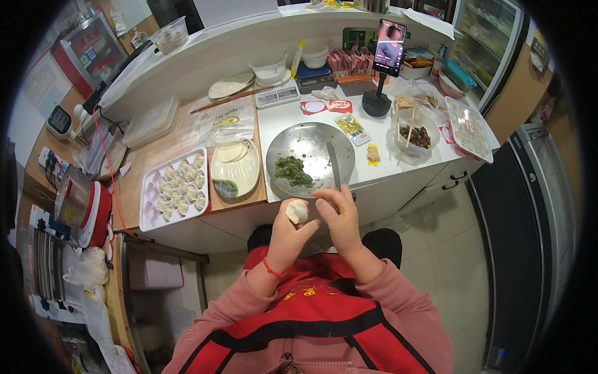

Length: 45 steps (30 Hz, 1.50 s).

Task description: The person repeatedly scoops green filling onto round dough wrappers, folds and seals each dumpling, and places them into a white tray. They also roll a small dough ball into a wrapper using a rolling pin before continuing to fill and seal more dumplings.

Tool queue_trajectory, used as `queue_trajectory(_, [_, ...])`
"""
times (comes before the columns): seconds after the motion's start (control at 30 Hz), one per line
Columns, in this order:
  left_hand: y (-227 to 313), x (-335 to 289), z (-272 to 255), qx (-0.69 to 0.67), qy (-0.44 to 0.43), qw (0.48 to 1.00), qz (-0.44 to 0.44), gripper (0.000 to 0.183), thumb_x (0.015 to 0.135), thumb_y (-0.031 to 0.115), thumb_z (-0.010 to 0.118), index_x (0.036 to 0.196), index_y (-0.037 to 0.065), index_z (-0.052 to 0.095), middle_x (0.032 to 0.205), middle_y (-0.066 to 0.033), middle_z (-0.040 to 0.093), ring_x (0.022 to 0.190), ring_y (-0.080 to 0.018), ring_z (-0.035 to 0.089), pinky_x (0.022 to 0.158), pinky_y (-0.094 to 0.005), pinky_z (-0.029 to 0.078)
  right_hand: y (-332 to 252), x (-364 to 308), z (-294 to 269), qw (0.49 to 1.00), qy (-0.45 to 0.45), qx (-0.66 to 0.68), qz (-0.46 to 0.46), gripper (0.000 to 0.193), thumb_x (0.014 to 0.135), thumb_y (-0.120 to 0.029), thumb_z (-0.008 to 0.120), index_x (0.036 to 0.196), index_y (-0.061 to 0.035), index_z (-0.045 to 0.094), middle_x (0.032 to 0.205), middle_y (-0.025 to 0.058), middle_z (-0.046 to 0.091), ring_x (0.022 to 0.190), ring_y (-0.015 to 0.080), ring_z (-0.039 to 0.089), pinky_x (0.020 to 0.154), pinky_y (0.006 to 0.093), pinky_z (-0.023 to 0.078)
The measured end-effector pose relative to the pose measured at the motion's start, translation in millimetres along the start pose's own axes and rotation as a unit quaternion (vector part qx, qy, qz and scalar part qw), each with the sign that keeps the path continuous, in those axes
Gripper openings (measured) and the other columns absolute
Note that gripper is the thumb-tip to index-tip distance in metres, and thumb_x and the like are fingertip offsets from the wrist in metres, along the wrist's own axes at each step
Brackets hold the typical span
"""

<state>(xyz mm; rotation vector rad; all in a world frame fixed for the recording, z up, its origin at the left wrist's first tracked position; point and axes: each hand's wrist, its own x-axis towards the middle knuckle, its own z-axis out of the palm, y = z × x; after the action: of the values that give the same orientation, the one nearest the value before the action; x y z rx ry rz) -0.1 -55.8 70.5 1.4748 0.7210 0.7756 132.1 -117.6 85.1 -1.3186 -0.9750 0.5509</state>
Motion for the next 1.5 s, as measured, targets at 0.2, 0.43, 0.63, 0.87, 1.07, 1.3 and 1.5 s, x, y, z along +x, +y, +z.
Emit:
queue_trajectory(0.2, [-8, 1, 5, -0.153, -0.052, 0.986, -0.032, 0.058, 0.089, -0.004, 0.057, 0.143, -0.001, 0.037, 0.122, -0.0061, 0.053, 0.107, -0.0115, 0.053, 0.093, -0.0260, 0.045, 5, -11, 0, 0.984, 0.008, -0.123, -0.125, 0.025, 0.077, -0.012, 0.080, 0.099, -0.0048, 0.071, 0.090, 0.0071, 0.053, 0.079, 0.0187, 0.054, 0.067, 0.0295, 0.045])
queue_trajectory(0.43, [8, -5, 6, -0.248, -0.079, 0.963, -0.066, 0.048, 0.092, -0.002, 0.055, 0.139, -0.003, 0.046, 0.117, -0.0050, 0.059, 0.106, -0.0099, 0.057, 0.095, -0.0250, 0.046, 9, -8, 4, 0.974, 0.055, -0.107, -0.191, 0.015, 0.079, -0.003, 0.076, 0.093, -0.0013, 0.076, 0.082, 0.0096, 0.065, 0.071, 0.0183, 0.064, 0.062, 0.0285, 0.051])
queue_trajectory(0.63, [6, -2, 6, -0.353, -0.087, 0.924, -0.119, 0.041, 0.093, 0.000, 0.058, 0.134, -0.004, 0.051, 0.119, -0.0053, 0.062, 0.106, -0.0115, 0.060, 0.093, -0.0256, 0.049, 9, -8, -5, 0.974, 0.031, -0.128, -0.184, 0.017, 0.077, 0.001, 0.076, 0.094, -0.0004, 0.075, 0.083, 0.0096, 0.066, 0.071, 0.0186, 0.065, 0.064, 0.0280, 0.052])
queue_trajectory(0.87, [3, 1, -1, -0.340, -0.107, 0.926, -0.127, 0.042, 0.094, 0.002, 0.060, 0.134, -0.002, 0.051, 0.124, -0.0073, 0.061, 0.108, -0.0143, 0.061, 0.093, -0.0284, 0.051, 5, -6, -6, 0.961, 0.015, -0.133, -0.241, 0.017, 0.080, -0.001, 0.073, 0.097, -0.0001, 0.075, 0.084, 0.0090, 0.065, 0.072, 0.0180, 0.064, 0.063, 0.0266, 0.050])
queue_trajectory(1.07, [3, 5, -8, -0.258, -0.125, 0.956, -0.058, 0.051, 0.088, -0.003, 0.067, 0.136, 0.000, 0.050, 0.125, -0.0076, 0.059, 0.108, -0.0140, 0.061, 0.093, -0.0291, 0.052, 1, -2, -19, 0.997, -0.010, -0.022, -0.068, 0.020, 0.083, -0.002, 0.072, 0.103, 0.0009, 0.074, 0.088, 0.0048, 0.065, 0.078, 0.0131, 0.061, 0.068, 0.0233, 0.047])
queue_trajectory(1.3, [8, 4, -12, -0.225, -0.176, 0.958, -0.037, 0.066, 0.087, -0.007, 0.066, 0.146, 0.000, 0.036, 0.128, -0.0106, 0.057, 0.112, -0.0161, 0.060, 0.096, -0.0307, 0.052, 7, 6, -24, 0.990, -0.073, 0.096, 0.066, 0.017, 0.085, -0.004, 0.072, 0.101, 0.0013, 0.075, 0.095, 0.0048, 0.065, 0.087, 0.0118, 0.060, 0.075, 0.0253, 0.047])
queue_trajectory(1.5, [8, 2, -14, -0.229, -0.179, 0.956, -0.043, 0.070, 0.087, -0.008, 0.067, 0.148, 0.000, 0.034, 0.132, -0.0126, 0.055, 0.115, -0.0174, 0.059, 0.098, -0.0312, 0.051, 7, 1, -19, 0.996, -0.063, 0.052, 0.044, 0.006, 0.084, -0.003, 0.071, 0.087, 0.0020, 0.073, 0.085, 0.0056, 0.063, 0.075, 0.0124, 0.059, 0.068, 0.0264, 0.047])
